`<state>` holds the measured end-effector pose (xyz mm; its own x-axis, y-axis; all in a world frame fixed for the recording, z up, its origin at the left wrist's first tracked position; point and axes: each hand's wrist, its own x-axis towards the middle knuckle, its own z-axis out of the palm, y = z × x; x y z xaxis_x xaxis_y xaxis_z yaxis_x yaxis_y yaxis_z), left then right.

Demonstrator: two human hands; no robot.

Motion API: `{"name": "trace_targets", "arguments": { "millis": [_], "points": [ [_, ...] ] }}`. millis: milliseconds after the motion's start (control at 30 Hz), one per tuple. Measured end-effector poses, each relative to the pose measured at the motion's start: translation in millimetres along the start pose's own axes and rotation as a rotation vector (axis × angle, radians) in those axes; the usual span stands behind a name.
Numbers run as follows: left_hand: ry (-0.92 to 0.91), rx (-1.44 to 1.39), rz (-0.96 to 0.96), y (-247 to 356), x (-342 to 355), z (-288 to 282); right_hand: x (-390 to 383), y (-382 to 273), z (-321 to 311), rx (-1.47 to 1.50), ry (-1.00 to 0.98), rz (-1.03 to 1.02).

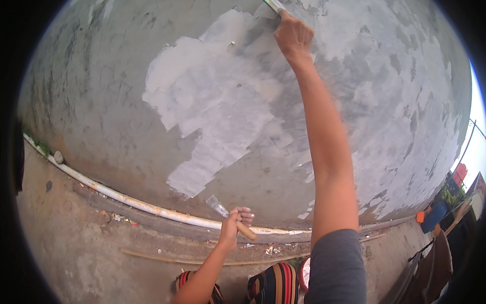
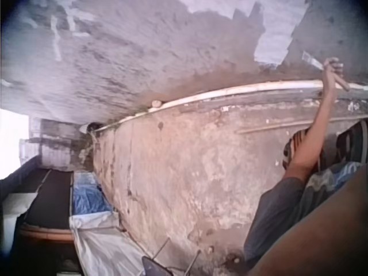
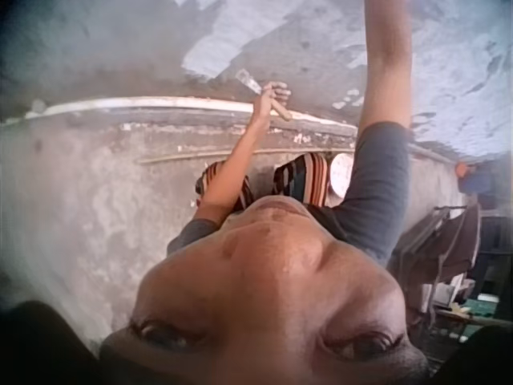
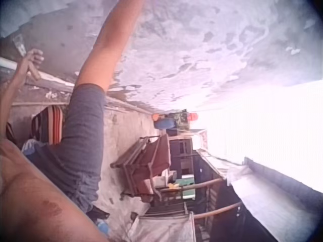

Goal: The person applies white plaster to a concrete wall using a small trowel and a larger flat tool. They repeatedly scoop plaster from a red bowl and spread it across the wall surface, smoothing the applied material.

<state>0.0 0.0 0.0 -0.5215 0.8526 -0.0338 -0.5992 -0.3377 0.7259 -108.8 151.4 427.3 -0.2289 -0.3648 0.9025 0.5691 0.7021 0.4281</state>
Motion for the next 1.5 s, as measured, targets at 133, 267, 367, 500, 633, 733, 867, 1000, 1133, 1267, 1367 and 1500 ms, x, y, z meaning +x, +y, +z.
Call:
{"name": "trace_targets", "arguments": {
  "millis": [133, 267, 367, 500, 633, 733, 867, 1000, 1133, 1267, 1367, 1500],
  "points": [
    [-0.021, -0.008, 0.031, -3, 4, 0, -55, -36, 15, 0.045, -0.068, -0.233],
    [-0.026, -0.009, 0.028, -6, -5, -1, -127, -94, 3, 0.093, -0.203, -0.472],
    [-0.012, -0.003, 0.029, 3, -7, -4, -105, -97, -13, 0.358, -0.262, -0.401],
    [-0.032, -0.003, 0.032, 5, -8, -1, -34, -59, -12, 0.231, 0.033, -0.085],
    [-0.024, -0.018, 0.026, 2, -4, -1, 7, -34, 8, 0.079, 0.045, 0.016],
    [-0.01, -0.012, 0.029, 4, -4, -2, -18, -46, 1, 0.067, -0.016, -0.016],
    [-0.013, -0.034, 0.05, 7, -1, -2, -91, -88, -6, 0.238, -0.107, -0.228],
    [-0.028, -0.008, 0.021, 6, -9, 0, -128, -98, -24, 0.319, -0.337, -0.296],
    [-0.024, -0.005, 0.048, 14, -10, -2, -80, -59, -39, 0.305, -0.094, -0.101],
    [-0.012, -0.017, 0.033, 13, -9, -3, -20, 2, -22, 0.058, 0.021, 0.111],
    [-0.032, -0.036, 0.01, 8, -7, -1, -25, 8, -14, -0.01, 0.009, 0.034],
    [-0.011, -0.044, 0.017, 9, -8, 0, -95, -47, -15, 0.123, -0.117, -0.105]
  ]
}}
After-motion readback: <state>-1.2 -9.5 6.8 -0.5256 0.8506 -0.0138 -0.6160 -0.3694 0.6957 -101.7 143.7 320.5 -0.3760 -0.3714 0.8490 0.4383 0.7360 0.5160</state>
